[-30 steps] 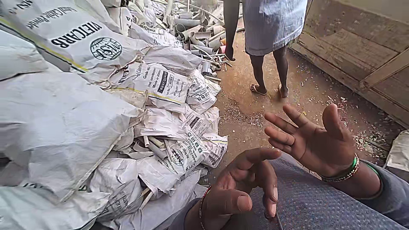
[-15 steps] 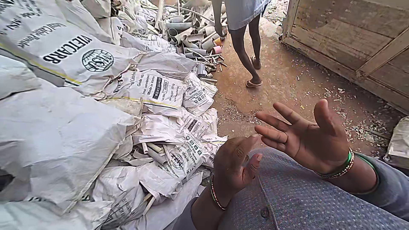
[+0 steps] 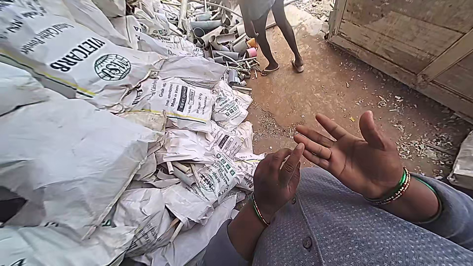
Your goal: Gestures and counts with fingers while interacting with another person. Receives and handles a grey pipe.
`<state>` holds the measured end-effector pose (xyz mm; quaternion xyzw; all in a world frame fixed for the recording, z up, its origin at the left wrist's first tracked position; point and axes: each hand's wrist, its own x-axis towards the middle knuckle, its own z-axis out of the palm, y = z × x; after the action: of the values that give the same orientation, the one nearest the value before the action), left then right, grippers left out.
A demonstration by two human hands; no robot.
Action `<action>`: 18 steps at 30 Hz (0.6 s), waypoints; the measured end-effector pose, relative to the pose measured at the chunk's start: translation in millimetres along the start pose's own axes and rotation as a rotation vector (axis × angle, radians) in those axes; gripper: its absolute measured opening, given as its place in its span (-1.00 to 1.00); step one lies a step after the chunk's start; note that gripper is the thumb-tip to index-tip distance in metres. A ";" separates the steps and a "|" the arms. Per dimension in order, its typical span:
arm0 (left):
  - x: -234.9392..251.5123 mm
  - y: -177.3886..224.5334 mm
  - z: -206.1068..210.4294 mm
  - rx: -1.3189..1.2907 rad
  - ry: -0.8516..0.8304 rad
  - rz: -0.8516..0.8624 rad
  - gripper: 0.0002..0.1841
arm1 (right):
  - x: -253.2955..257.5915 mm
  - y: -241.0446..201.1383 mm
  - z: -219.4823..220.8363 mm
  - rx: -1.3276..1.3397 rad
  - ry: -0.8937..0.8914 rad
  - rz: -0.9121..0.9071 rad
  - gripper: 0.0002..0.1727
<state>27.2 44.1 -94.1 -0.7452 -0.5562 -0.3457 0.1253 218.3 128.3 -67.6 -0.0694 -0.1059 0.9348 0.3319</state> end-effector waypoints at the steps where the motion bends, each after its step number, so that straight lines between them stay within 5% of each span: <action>1: -0.5 1.1 -0.1 -0.002 -0.001 -0.003 -0.71 | -0.2 0.2 -0.8 0.007 0.002 0.003 -0.11; 8: -2.6 3.9 -3.8 -0.066 0.044 -0.064 -0.76 | -4.4 -0.4 -2.8 0.001 -0.018 0.017 -0.11; 13: 8.0 8.0 -6.7 -0.473 0.028 -0.263 -0.62 | -10.5 -0.3 -1.2 0.000 -0.068 0.037 -0.10; 18: 25.2 17.0 -11.0 -0.756 -0.004 -0.218 -0.72 | -19.7 -1.8 -4.1 -0.010 -0.126 0.062 -0.12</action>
<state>42.2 50.6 -66.1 -0.6760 -0.4657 -0.5362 -0.1965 235.4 117.8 -70.0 -0.0152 -0.1294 0.9465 0.2953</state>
